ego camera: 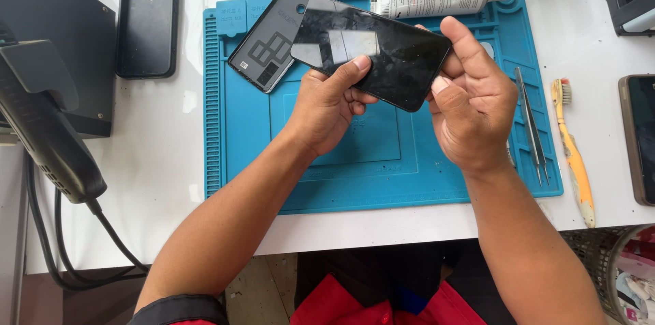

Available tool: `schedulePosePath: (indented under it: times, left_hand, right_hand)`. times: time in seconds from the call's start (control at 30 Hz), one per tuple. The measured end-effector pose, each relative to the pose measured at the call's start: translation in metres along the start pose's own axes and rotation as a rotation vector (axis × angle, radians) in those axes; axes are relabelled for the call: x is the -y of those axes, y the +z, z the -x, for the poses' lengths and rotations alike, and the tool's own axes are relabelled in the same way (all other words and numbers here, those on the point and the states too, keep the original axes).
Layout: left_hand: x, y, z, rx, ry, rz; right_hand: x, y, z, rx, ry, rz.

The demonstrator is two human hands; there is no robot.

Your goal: Disassembling a smartphone by prying off the back frame and cleaning the internal components with a brush.

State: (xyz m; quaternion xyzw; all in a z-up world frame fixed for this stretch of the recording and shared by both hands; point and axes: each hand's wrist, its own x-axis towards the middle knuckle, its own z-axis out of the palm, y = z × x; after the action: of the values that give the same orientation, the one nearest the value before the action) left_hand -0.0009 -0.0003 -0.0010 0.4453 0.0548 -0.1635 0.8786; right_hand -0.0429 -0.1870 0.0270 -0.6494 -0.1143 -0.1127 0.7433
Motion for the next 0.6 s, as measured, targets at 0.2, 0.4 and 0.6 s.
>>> schedulePosePath:
  times: [0.2,0.4,0.6]
  left_hand:
    - [-0.0006,0.0023,0.0029,0.02,0.013,-0.058]
    - [-0.0007,0.0016,0.0029,0.036,0.015,-0.045]
    - [-0.0001,0.0026,0.0041,0.044,0.023,-0.066]
  right_hand:
    - [-0.0073,-0.0029,0.0011,-0.04,-0.081,0.089]
    - [-0.0106,-0.0044,0.0015,-0.05,-0.108,0.106]
    - [-0.0025,-0.0029,-0.0003,-0.102,-0.107,0.152]
